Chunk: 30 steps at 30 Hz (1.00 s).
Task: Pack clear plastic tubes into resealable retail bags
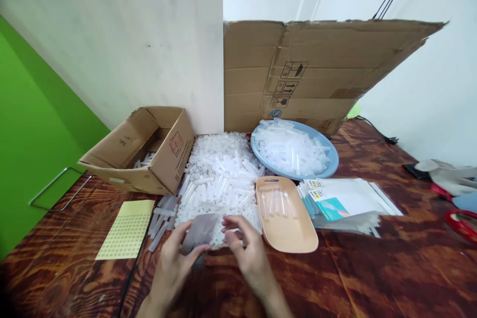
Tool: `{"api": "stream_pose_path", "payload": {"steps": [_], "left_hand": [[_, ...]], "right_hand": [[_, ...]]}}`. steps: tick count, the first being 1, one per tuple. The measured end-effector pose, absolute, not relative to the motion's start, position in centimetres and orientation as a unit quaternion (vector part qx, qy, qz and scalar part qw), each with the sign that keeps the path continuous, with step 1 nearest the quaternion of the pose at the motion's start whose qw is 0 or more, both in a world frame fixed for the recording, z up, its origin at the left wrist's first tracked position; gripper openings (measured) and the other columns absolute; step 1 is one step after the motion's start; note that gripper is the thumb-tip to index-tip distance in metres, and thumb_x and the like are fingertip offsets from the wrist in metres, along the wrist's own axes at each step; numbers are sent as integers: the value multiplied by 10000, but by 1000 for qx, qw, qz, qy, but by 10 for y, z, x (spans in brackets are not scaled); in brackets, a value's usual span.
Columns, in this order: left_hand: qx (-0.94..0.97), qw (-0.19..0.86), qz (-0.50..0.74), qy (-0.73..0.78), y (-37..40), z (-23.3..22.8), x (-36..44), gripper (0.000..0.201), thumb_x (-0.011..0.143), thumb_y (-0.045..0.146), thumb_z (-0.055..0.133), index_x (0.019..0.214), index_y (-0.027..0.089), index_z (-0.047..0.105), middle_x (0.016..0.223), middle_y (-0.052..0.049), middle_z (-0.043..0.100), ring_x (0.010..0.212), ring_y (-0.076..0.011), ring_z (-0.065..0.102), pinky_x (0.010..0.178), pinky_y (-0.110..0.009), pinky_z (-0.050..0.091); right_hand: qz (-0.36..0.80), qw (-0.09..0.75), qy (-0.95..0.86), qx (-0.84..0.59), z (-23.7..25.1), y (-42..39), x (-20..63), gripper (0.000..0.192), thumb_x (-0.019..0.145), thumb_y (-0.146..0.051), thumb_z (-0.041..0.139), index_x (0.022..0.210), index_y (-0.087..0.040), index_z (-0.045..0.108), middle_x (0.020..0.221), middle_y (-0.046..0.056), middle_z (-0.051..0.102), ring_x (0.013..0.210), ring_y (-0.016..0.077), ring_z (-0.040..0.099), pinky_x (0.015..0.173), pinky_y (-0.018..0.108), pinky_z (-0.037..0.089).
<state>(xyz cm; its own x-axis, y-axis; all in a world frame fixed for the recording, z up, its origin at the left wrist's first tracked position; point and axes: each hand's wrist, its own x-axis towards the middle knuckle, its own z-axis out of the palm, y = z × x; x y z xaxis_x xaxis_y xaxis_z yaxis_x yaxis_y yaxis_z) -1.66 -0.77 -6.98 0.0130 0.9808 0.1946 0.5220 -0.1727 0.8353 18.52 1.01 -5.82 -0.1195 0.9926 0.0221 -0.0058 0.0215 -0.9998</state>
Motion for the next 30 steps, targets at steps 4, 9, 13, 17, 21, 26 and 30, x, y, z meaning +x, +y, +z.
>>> {"api": "stream_pose_path", "payload": {"steps": [4, 9, 13, 17, 21, 26, 30], "left_hand": [[790, 40, 368, 489, -12, -72, 4, 366, 966, 273, 578, 1328, 219, 597, 1147, -138, 706, 963, -300, 694, 800, -404, 584], [817, 95, 389, 415, -13, -54, 9, 201, 958, 166, 566, 1136, 182, 656, 959, -105, 709, 836, -235, 684, 720, -335, 580], [789, 136, 433, 414, 4, -39, 8, 223, 941, 88, 578, 1126, 190, 651, 955, -87, 688, 867, -204, 662, 760, -307, 565], [794, 161, 433, 395, 23, -33, 11, 186, 937, 122, 617, 1097, 197, 675, 947, -83, 677, 869, -211, 639, 754, -323, 546], [772, 216, 458, 385, 29, -39, 11, 150, 954, 102, 570, 1001, 192, 681, 907, -69, 677, 851, -199, 628, 756, -316, 526], [762, 215, 459, 403, 22, -45, 12, 178, 970, 100, 492, 936, 178, 649, 899, -75, 665, 845, -203, 624, 756, -325, 510], [651, 250, 505, 509, 40, -15, -10, 187, 993, 214, 513, 843, 186, 622, 746, -13, 610, 675, -155, 598, 614, -256, 490]], "right_hand": [[505, 473, -517, -504, -62, 8, 160, 450, 935, -527, 599, 1194, -174, 701, 1241, 156, 680, 1106, 304, 654, 928, 382, 549], [498, 446, -530, -521, -62, 16, 163, 440, 970, -522, 534, 1050, -159, 770, 1094, 138, 754, 1096, 310, 666, 1004, 404, 491], [490, 422, -587, -486, -58, 12, 170, 343, 995, -429, 526, 1049, -171, 746, 972, 94, 761, 895, 258, 691, 813, 330, 531], [443, 415, -634, -479, -57, 8, 167, 323, 1022, -331, 462, 934, -160, 722, 833, 63, 731, 758, 219, 661, 695, 287, 484], [421, 401, -669, -463, -56, 10, 164, 349, 1033, -304, 439, 810, -159, 664, 743, 43, 686, 692, 192, 637, 640, 268, 436], [401, 406, -689, -446, -53, 12, 157, 339, 1027, -258, 429, 809, -160, 669, 722, 45, 679, 656, 182, 635, 623, 265, 443], [401, 427, -683, -437, -52, 10, 155, 280, 1025, -279, 470, 1043, -196, 737, 920, 69, 759, 833, 210, 707, 760, 271, 515]]}}
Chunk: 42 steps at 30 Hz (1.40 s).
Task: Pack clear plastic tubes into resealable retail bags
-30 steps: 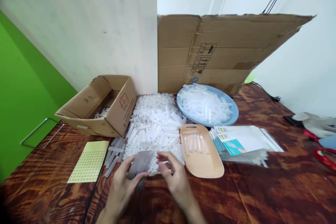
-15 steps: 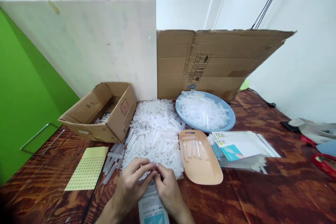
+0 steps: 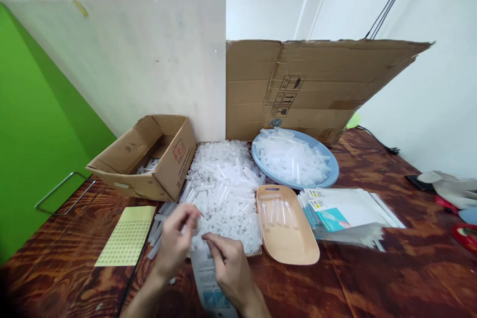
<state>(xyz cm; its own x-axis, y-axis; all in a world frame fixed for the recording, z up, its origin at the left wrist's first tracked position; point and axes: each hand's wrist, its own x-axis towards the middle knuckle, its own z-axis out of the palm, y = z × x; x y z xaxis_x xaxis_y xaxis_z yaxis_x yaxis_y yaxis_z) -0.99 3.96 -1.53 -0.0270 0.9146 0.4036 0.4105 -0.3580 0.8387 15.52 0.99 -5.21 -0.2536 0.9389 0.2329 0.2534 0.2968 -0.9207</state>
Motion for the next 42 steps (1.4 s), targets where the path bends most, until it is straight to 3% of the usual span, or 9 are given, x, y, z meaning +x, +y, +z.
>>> {"api": "stream_pose_path", "payload": {"steps": [2, 6, 10, 13, 16, 19, 25, 33, 42], "left_hand": [[574, 189, 571, 555, 64, 14, -37, 164, 984, 270, 552, 882, 187, 650, 680, 21, 589, 569, -129, 560, 534, -226, 465], [490, -26, 648, 582, 129, 75, -104, 225, 941, 324, 620, 1075, 161, 697, 976, -53, 712, 833, -168, 694, 792, -292, 567], [621, 14, 360, 696, 149, 103, -140, 216, 886, 275, 676, 1023, 125, 748, 889, -84, 760, 863, -253, 718, 883, -457, 558], [608, -133, 380, 684, 105, 95, -133, 284, 984, 278, 537, 1162, 145, 713, 1075, -70, 743, 1024, -263, 687, 969, -533, 501], [677, -16, 420, 604, 38, 54, -117, 222, 959, 325, 607, 1099, 194, 719, 1033, -11, 743, 888, -181, 708, 854, -364, 577], [784, 190, 259, 530, -16, -18, -106, 154, 909, 323, 676, 1026, 240, 730, 921, -40, 748, 774, -200, 723, 676, -273, 597], [745, 164, 242, 600, -51, -132, -80, 201, 996, 268, 508, 946, 205, 692, 917, -73, 685, 859, -231, 709, 769, -342, 601], [746, 194, 339, 539, -45, -91, -66, 130, 970, 180, 550, 1033, 208, 660, 990, -70, 718, 932, -209, 716, 822, -302, 599], [724, 211, 426, 500, 0, -56, 4, 258, 987, 206, 540, 1223, 206, 644, 1169, -120, 706, 1128, -250, 667, 962, -420, 577]], "right_hand": [[389, 442, -673, -447, -51, 9, 159, 261, 1014, -298, 505, 1072, -219, 747, 967, 64, 773, 855, 213, 720, 771, 269, 531], [380, 457, -656, -465, -48, 11, 171, 259, 1006, -332, 529, 1047, -229, 763, 986, 67, 779, 900, 232, 733, 783, 286, 554], [368, 473, -638, -484, -45, 12, 182, 255, 996, -350, 546, 1033, -227, 766, 1018, 76, 774, 959, 263, 725, 832, 333, 565], [358, 487, -614, -508, -47, 11, 192, 251, 983, -366, 564, 1014, -223, 768, 1011, 79, 770, 956, 275, 720, 841, 356, 567], [361, 495, -577, -539, -53, 10, 201, 270, 975, -392, 571, 1000, -209, 768, 1008, 85, 767, 973, 280, 712, 820, 346, 568], [373, 494, -555, -556, -60, 11, 208, 280, 968, -409, 580, 996, -203, 767, 1008, 82, 764, 978, 274, 704, 828, 335, 559], [386, 486, -550, -559, -69, 20, 213, 292, 955, -433, 595, 988, -200, 768, 1004, 75, 761, 967, 264, 697, 850, 337, 546], [370, 500, -525, -580, -65, 15, 219, 326, 946, -462, 599, 1000, -185, 761, 974, 86, 756, 926, 274, 694, 863, 366, 553], [314, 499, -474, -654, -65, 13, 184, 444, 973, -510, 533, 1163, -161, 730, 1164, 148, 740, 1111, 329, 674, 939, 412, 534]]}}
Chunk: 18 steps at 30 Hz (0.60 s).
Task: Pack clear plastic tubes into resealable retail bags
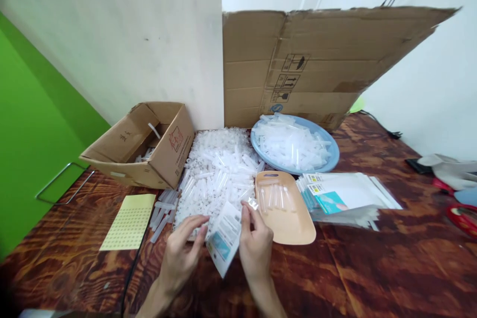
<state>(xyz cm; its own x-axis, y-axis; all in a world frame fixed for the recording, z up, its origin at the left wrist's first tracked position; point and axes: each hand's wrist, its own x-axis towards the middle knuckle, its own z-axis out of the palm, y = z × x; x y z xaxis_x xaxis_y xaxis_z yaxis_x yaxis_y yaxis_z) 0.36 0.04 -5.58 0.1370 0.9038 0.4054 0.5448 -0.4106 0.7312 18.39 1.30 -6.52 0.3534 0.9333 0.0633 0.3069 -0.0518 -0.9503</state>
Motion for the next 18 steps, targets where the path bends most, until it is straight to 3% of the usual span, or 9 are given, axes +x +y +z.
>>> {"api": "stream_pose_path", "payload": {"steps": [4, 7, 10, 14, 18], "left_hand": [[734, 234, 430, 470, -8, -54, 17, 612, 926, 338, 650, 1478, 184, 435, 1440, -175, 543, 1346, -312, 514, 1087, -484, 491], [668, 226, 492, 511, -6, -56, 8, 383, 983, 258, 555, 1364, 223, 546, 1330, -121, 637, 1264, -263, 590, 1063, -439, 511], [593, 266, 526, 549, -1, -54, -6, 206, 994, 266, 548, 1153, 230, 675, 1130, -75, 729, 1076, -229, 688, 944, -352, 575], [563, 344, 526, 537, 6, -47, -14, 210, 945, 354, 639, 1041, 188, 725, 1017, -87, 767, 950, -231, 730, 822, -310, 615], [569, 346, 548, 506, 15, -47, -16, 182, 915, 314, 690, 1056, 205, 730, 1102, -90, 760, 1080, -254, 702, 960, -391, 572]], "right_hand": [[432, 492, -556, -511, -51, 0, 165, 472, 1023, -497, 433, 1285, -192, 681, 1275, 142, 691, 1179, 299, 651, 979, 407, 538], [482, 498, -582, -426, -46, -2, 158, 416, 1044, -439, 413, 1190, -205, 725, 1209, 128, 710, 1148, 270, 658, 1014, 405, 519], [456, 549, -522, -467, -50, 5, 157, 262, 979, -394, 588, 1114, -205, 710, 1093, 105, 704, 973, 233, 690, 844, 340, 588], [463, 561, -501, -468, -55, 21, 161, 286, 910, -370, 695, 1146, -208, 687, 981, 72, 687, 693, 168, 648, 570, 267, 560], [442, 575, -525, -445, -48, 28, 165, 105, 916, -303, 694, 908, -205, 730, 836, 35, 673, 625, 151, 625, 547, 261, 530]]}}
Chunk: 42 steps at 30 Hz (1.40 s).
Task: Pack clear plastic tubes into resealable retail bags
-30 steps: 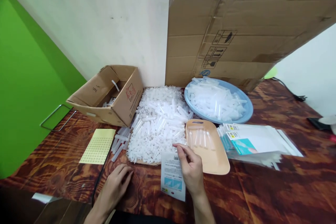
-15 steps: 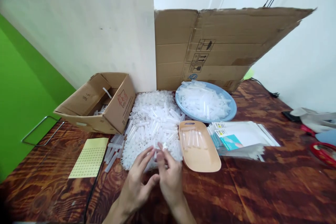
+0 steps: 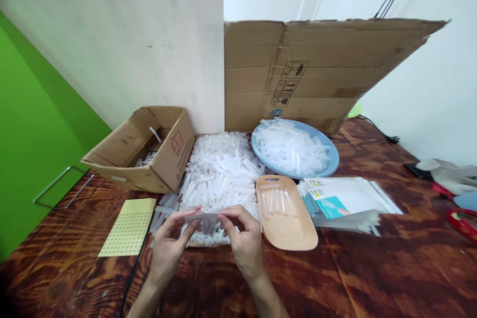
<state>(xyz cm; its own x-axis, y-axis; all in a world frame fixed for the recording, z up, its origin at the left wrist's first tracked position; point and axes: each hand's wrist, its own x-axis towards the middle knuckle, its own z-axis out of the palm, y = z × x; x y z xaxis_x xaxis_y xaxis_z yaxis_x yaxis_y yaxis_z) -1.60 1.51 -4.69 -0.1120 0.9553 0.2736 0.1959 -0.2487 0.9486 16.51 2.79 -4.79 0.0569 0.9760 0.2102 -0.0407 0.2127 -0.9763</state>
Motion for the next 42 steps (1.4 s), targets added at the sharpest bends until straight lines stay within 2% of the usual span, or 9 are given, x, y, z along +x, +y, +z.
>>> {"api": "stream_pose_path", "payload": {"steps": [2, 4, 9, 15, 21, 24, 27, 33, 42], "left_hand": [[590, 284, 570, 497, 19, -49, -20, 138, 890, 254, 723, 1024, 232, 747, 1070, -64, 760, 1073, -243, 691, 982, -401, 546], [616, 230, 575, 486, 21, -50, -25, 129, 891, 200, 718, 996, 255, 769, 997, -42, 757, 973, -212, 700, 898, -354, 562], [635, 249, 570, 457, 18, -53, -32, 149, 922, 171, 665, 997, 245, 770, 960, -51, 742, 869, -189, 709, 743, -292, 583], [624, 241, 605, 433, 13, -73, -32, 162, 864, 107, 712, 954, 236, 749, 945, -50, 740, 893, -204, 710, 791, -326, 589], [598, 330, 519, 513, -13, -95, -41, 48, 850, 213, 738, 821, 206, 775, 945, -78, 714, 908, -221, 700, 762, -294, 588], [523, 424, 492, 551, -33, -103, -36, 122, 831, 298, 753, 802, 182, 777, 996, -99, 684, 928, -238, 701, 762, -291, 594], [416, 517, 481, 573, -51, -109, -26, 199, 798, 359, 778, 815, 162, 769, 899, -90, 712, 818, -228, 715, 741, -294, 594], [357, 533, 432, 634, -63, -119, -22, 231, 701, 374, 840, 680, 155, 771, 789, -81, 759, 784, -221, 697, 743, -260, 546], [269, 578, 431, 639, -68, -121, -15, 355, 708, 481, 823, 769, 137, 763, 753, -76, 769, 735, -205, 703, 726, -251, 547]], "right_hand": [[424, 582, -536, -440, -44, 28, 166, 80, 931, -271, 674, 909, -213, 725, 853, 32, 680, 655, 158, 652, 589, 271, 549], [389, 593, -546, -446, -42, 27, 167, 71, 941, -243, 657, 934, -223, 725, 903, 38, 701, 729, 175, 687, 656, 285, 568], [338, 597, -569, -453, -50, 22, 171, 72, 917, -209, 681, 946, -241, 738, 965, 56, 747, 946, 230, 704, 807, 327, 573], [365, 577, -560, -469, -67, 12, 174, 101, 911, -217, 696, 844, -240, 768, 886, 56, 768, 866, 230, 716, 835, 353, 556], [424, 554, -527, -485, -95, -11, 183, 85, 840, -248, 776, 757, -230, 788, 786, 39, 684, 745, 188, 655, 670, 274, 520], [546, 536, -433, -476, -114, -30, 180, 122, 845, -289, 775, 765, -197, 763, 701, 31, 672, 652, 179, 658, 630, 280, 537], [636, 532, -297, -474, -128, -47, 172, 196, 804, -343, 817, 799, -167, 732, 687, 45, 702, 587, 190, 687, 563, 287, 569], [647, 524, -236, -501, -141, -63, 169, 297, 751, -365, 862, 695, -144, 673, 673, 41, 707, 562, 178, 705, 539, 264, 595], [623, 508, -261, -534, -154, -70, 169, 273, 824, -378, 802, 777, -160, 644, 702, 49, 731, 546, 171, 695, 550, 266, 594]]}}
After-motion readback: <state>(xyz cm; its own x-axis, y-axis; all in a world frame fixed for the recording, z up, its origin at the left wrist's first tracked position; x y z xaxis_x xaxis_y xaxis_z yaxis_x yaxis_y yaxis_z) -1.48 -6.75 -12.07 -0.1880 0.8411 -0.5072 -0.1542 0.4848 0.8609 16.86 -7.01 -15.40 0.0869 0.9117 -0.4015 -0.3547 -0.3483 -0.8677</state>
